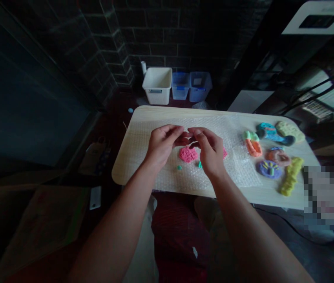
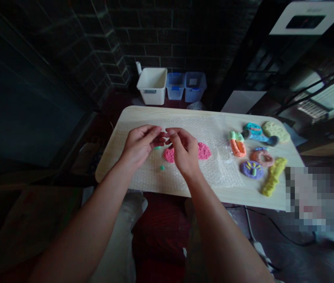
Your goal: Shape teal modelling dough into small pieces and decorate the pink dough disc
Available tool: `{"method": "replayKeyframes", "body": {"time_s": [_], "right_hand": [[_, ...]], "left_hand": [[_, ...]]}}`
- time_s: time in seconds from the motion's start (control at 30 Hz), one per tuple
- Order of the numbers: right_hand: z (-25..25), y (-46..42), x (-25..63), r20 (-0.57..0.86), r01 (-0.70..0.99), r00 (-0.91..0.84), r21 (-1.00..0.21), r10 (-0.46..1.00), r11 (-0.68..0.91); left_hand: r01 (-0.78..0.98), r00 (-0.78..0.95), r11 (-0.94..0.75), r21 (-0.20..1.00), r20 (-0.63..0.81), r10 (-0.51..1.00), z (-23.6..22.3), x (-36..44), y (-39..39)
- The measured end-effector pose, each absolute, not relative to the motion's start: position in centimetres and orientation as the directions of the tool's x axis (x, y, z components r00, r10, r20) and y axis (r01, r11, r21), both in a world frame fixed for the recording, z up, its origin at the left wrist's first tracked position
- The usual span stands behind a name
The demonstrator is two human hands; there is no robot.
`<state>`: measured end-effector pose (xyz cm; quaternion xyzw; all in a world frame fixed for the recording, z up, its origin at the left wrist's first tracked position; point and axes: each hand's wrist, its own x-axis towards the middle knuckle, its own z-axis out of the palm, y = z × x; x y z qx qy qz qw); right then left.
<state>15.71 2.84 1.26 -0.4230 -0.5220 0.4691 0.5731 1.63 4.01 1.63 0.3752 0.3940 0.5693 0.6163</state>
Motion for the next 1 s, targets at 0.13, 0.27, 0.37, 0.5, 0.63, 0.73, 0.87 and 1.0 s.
{"method": "replayKeyframes", "body": {"time_s": [0.13, 0.27, 0.37, 0.5, 0.63, 0.73, 0.87, 1.0], "right_hand": [[1.2, 2.9, 15.2, 0.242, -0.122, 0.080, -0.960, 0.967, 0.250], [1.3, 2.5, 14.9, 0.298, -0.017, 0.102, -0.954, 0.949, 0.301], [1.3, 2.4, 15.2, 0.288, 0.007, 0.083, -0.957, 0.954, 0.289], [0.6, 2.7, 15.5, 0.289, -0.018, 0.081, -0.956, 0.954, 0.291], [0.4, 3.0, 15.7, 0.371, 0.095, 0.091, -0.927, 0.924, 0.363], [0.7, 2.9, 16.0, 0.508, 0.238, 0.005, -0.837, 0.861, 0.492], [1.2, 2.8, 16.4, 0.588, 0.414, -0.217, -0.668, 0.779, 0.619], [1.0, 2.9, 16.7, 0.530, 0.464, -0.216, -0.683, 0.820, 0.564]], "left_hand": [[-0.373, 0.000, -0.034, 0.927, 0.037, 0.999, 1.3, 2.7, 4.1], [-0.299, -0.040, -0.053, 0.953, 0.043, 0.998, 1.4, 3.2, 4.1], [-0.340, -0.013, -0.055, 0.939, 0.054, 0.998, 1.6, 2.9, 4.0], [-0.474, 0.086, 0.040, 0.880, 0.001, 0.996, 1.6, 2.7, 4.0], [-0.518, 0.133, 0.110, 0.848, -0.048, 0.990, 1.7, 2.9, 4.0], [-0.537, 0.139, 0.154, 0.829, -0.093, 0.986, 2.0, 2.9, 3.9], [-0.533, 0.099, 0.191, 0.825, -0.163, 0.982, 2.3, 2.7, 3.7], [-0.417, 0.088, 0.195, 0.888, -0.175, 0.981, 2.3, 2.4, 3.5]]}}
